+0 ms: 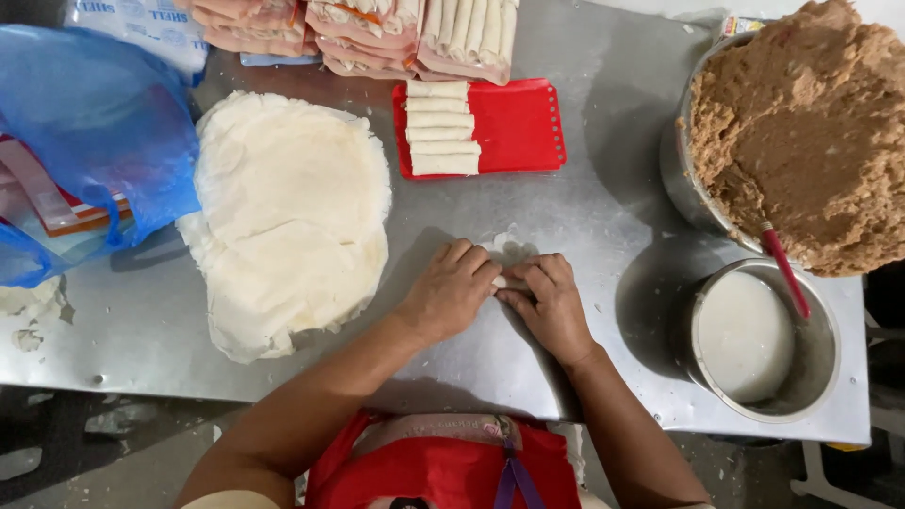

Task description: Manually assembling spring rolls by placing filling on a wrapper and rolling it up on a metal table.

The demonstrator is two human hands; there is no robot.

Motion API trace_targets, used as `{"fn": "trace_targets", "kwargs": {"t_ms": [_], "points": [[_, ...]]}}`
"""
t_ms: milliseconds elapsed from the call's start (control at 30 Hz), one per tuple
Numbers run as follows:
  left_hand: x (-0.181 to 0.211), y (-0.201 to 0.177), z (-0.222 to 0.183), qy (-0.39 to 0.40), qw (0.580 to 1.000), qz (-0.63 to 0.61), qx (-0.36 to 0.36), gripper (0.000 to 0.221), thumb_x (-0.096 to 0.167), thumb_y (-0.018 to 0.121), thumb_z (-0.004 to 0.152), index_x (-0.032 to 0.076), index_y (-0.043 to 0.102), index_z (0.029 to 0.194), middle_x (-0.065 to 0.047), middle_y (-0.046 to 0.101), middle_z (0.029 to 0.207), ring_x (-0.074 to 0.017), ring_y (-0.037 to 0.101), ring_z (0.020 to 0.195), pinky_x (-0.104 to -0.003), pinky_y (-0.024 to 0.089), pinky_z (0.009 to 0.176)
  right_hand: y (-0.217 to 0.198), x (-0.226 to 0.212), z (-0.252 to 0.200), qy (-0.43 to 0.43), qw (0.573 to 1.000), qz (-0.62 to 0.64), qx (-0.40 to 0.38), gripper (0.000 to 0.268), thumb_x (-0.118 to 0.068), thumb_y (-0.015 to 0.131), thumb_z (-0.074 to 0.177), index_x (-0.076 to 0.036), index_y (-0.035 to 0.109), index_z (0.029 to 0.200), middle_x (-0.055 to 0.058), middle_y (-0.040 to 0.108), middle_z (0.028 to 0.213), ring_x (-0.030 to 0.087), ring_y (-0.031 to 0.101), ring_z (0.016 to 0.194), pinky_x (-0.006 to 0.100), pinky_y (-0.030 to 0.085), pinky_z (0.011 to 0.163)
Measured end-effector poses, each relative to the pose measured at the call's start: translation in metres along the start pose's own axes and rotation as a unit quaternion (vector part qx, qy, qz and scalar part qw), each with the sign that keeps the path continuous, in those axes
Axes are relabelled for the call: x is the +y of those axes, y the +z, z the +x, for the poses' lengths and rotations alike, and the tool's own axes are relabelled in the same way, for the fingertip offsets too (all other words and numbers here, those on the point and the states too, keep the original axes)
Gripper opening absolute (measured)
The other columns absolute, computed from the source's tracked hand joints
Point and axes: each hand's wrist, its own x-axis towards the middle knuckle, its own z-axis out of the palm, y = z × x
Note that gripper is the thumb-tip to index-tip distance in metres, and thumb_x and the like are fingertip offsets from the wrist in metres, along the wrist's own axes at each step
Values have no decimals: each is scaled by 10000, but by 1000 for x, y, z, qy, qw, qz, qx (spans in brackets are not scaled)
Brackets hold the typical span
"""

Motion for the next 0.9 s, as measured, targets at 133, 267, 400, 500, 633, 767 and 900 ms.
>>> {"fn": "trace_targets", "kwargs": {"t_ms": [133,267,400,500,633,767,900], "points": [[-2,2,3,-9,1000,-8,-18,224,258,529,1023,86,622,913,-56,500,857,-259,505,899,-400,448,756,2,-2,3,12,1000,-13,-11,256,-218,842,831,-111,725,1031,41,612,887,270,629,888,396,512,839],[-5,-1,7,-47,994,-85,-47,182,224,563,1019,73,650,970,-66,521,863,-269,530,904,-402,457,804,-2,0,7,51,998,-6,-41,201,-260,818,860,-134,748,999,20,634,852,246,642,882,382,497,859],[-11,-16,12,-113,972,-207,-20,160,163,617,1007,73,674,1127,-108,611,864,-298,623,901,-402,503,838,-3,2,14,125,989,74,-30,140,-232,799,892,-135,750,982,26,677,793,262,678,824,393,504,833],[-15,1,10,-119,974,-193,4,155,199,587,1041,98,701,1010,-59,565,854,-256,598,869,-354,506,805,-2,9,16,123,989,76,-32,64,-183,762,928,-122,753,911,54,638,767,294,655,811,388,515,808],[-14,4,20,-121,979,-162,13,207,177,566,1030,81,635,859,-62,502,870,-283,558,866,-376,493,749,-1,12,21,135,987,84,-27,79,-126,749,931,-89,745,860,89,618,802,316,650,819,404,523,794],[-14,1,34,-131,991,-30,-28,172,152,487,1020,103,580,884,-72,471,939,-291,498,898,-422,409,756,6,20,30,132,991,10,-3,92,-130,710,974,-92,725,891,85,573,791,320,633,788,418,514,761],[-21,5,51,-161,985,20,-54,160,176,441,1028,110,522,907,-86,442,967,-296,463,938,-436,361,775,19,38,39,121,987,-104,11,74,-124,692,989,-93,694,923,76,577,827,309,643,813,428,510,769]]}}
